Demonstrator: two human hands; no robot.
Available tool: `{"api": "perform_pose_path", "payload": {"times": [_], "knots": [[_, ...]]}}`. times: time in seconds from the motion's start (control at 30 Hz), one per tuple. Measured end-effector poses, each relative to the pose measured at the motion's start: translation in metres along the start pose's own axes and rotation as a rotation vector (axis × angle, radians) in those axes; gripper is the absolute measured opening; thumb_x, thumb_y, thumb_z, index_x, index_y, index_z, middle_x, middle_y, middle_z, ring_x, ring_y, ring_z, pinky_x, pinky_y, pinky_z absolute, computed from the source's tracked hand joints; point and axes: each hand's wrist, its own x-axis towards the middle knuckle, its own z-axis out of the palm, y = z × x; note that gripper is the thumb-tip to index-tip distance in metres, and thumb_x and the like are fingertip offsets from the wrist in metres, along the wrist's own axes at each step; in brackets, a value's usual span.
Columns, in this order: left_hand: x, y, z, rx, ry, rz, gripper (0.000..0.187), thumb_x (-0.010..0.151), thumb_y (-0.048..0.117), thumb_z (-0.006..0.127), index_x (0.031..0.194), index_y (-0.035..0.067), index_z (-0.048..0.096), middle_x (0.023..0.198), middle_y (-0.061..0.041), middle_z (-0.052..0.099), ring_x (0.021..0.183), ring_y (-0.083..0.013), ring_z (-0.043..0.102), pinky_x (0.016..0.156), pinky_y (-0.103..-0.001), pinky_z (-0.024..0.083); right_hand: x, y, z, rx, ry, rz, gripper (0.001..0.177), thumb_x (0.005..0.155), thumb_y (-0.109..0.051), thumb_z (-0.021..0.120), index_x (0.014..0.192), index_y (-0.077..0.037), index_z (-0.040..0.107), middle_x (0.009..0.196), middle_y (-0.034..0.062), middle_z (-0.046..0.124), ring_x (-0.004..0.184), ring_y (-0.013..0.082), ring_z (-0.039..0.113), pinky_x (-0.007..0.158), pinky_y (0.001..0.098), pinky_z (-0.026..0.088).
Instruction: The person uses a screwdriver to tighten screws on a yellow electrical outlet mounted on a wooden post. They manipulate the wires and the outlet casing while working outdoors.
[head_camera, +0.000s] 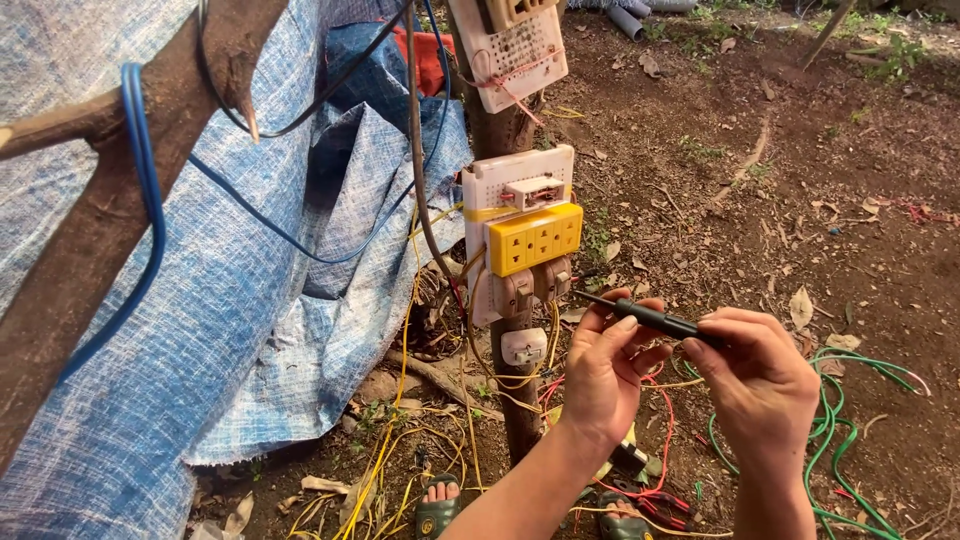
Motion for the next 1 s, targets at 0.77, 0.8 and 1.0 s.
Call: {"api": "perform_pose_path", "payload": {"times": [0.77,0.8,1.0], "knots": [[-0.004,0.016,-0.010,0.111,0.189,0.205,0.024,0.096,0.012,0.063,0.119,0.007,0.061,0.096,-0.017,0.075,0.083,-0.0258,0.069,0.068,-0.033,0.058,-0.012,0.009,0.033,-0.028,-0.098,-0.113,0.023,0.086,-0.006,0.076,0.107,0.001,0.069,0.114,0.0180,0.069,0.102,0.0235,0.071,0.093,0.0295,0.063],[-0.004,0.017,-0.009,0.111,0.195,0.203,0.024,0.095,0.013,0.063,0.118,0.007,0.060,0.095,-0.016,0.075,0.080,-0.0249,0.069,0.067,-0.032,0.057,-0.011,0.009,0.034,-0.027,-0.102,-0.134,0.024,0.086,-0.007,0.076,0.107,0.001,0.068,0.114,0.0176,0.069,0.102,0.0230,0.071,0.093,0.0292,0.063],[-0.003,0.019,-0.010,0.089,0.180,0.186,0.024,0.096,0.010,0.060,0.120,0.006,0.059,0.096,-0.019,0.073,0.088,-0.0285,0.069,0.072,-0.035,0.059,-0.013,0.008,0.037,-0.040,-0.073,-0.123,0.027,0.085,-0.004,0.078,0.108,0.003,0.068,0.113,0.0190,0.069,0.102,0.0246,0.071,0.096,0.0317,0.063]]}}
